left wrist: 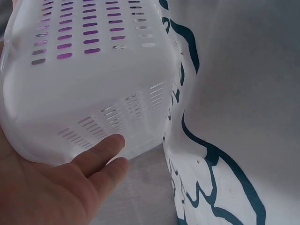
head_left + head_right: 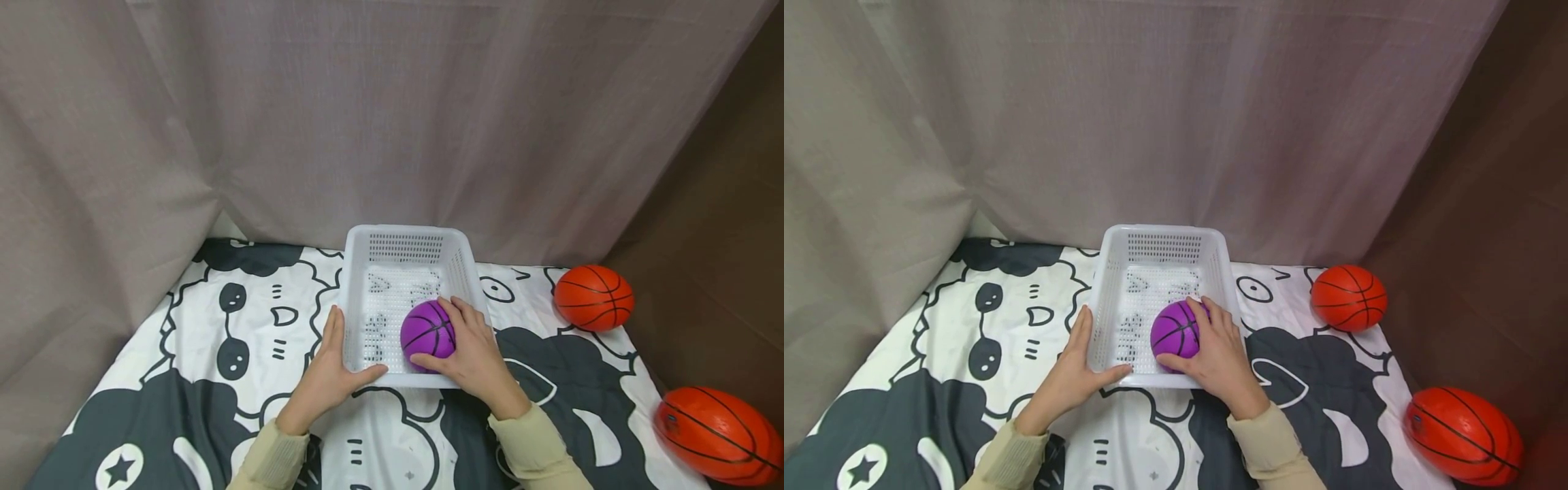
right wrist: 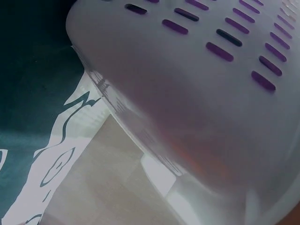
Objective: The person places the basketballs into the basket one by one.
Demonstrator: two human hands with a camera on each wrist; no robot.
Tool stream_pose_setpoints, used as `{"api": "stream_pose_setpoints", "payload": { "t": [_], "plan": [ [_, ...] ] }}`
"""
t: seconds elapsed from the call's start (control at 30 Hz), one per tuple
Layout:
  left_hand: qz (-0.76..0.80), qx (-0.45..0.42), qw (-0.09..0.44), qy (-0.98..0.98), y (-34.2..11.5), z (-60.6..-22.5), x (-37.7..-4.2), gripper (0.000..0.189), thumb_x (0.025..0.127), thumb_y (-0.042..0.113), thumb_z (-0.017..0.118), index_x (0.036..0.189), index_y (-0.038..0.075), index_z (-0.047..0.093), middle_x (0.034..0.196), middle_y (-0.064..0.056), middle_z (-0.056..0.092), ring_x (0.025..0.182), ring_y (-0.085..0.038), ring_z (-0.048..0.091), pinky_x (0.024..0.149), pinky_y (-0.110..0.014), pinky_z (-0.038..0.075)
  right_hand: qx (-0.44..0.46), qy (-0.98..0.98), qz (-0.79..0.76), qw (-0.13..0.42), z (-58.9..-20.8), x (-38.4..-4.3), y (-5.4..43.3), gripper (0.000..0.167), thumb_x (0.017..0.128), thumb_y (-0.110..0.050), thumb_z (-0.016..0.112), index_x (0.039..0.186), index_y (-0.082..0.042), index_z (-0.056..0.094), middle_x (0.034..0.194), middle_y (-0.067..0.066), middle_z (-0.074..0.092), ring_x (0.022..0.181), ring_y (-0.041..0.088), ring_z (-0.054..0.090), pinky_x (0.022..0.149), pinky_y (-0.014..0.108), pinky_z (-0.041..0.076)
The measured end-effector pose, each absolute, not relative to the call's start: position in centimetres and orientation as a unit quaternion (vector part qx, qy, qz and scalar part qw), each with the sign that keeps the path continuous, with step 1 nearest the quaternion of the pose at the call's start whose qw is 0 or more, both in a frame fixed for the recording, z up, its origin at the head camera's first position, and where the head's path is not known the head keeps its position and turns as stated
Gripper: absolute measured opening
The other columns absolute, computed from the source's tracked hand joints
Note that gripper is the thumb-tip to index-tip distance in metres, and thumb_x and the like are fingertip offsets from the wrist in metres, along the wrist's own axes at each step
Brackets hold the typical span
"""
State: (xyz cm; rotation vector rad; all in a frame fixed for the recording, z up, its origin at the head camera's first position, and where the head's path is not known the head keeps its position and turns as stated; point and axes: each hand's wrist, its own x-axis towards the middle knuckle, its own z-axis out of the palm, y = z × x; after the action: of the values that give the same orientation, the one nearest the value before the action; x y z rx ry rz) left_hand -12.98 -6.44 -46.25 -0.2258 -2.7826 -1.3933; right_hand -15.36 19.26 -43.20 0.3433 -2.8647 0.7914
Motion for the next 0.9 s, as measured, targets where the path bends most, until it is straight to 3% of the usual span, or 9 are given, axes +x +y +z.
{"api": "stream_pose_setpoints", "payload": {
  "t": [0.33,0.57,0.9],
  "plan": [
    [-0.448,-0.069,0.004,-0.891,-6.41,-46.17,-13.02,0.129,0.07,0.062,0.078,0.156,0.011,-0.003,0.162,-0.004,-0.008,0.144,-0.029,0.017,0.112,-0.047,0.026,0.116,-0.959,0.249,0.065,-43.37,-15.55,19.05,0.11,0.062,-0.069,0.079,0.15,-0.019,0.035,0.152,0.013,0.029,0.13,0.034,0.032,0.097,0.064,0.037],
    [-0.446,-0.067,0.001,-0.893,-6.45,-46.18,-13.0,0.134,0.065,0.078,0.068,0.156,0.011,-0.003,0.162,-0.004,-0.009,0.143,-0.031,0.021,0.111,-0.048,0.029,0.118,-0.963,0.234,0.062,-43.44,-15.56,19.08,0.111,0.063,-0.073,0.075,0.151,-0.017,0.034,0.152,0.014,0.029,0.13,0.034,0.031,0.097,0.064,0.036],
    [-0.45,-0.069,0.002,-0.89,-6.47,-46.19,-13.0,0.134,0.066,0.076,0.07,0.156,0.01,-0.003,0.162,-0.004,-0.009,0.143,-0.031,0.02,0.111,-0.048,0.028,0.117,-0.964,0.229,0.066,-43.28,-15.53,19.06,0.108,0.067,-0.079,0.065,0.151,-0.018,0.034,0.153,0.014,0.028,0.132,0.035,0.03,0.099,0.065,0.035]
  ]
}}
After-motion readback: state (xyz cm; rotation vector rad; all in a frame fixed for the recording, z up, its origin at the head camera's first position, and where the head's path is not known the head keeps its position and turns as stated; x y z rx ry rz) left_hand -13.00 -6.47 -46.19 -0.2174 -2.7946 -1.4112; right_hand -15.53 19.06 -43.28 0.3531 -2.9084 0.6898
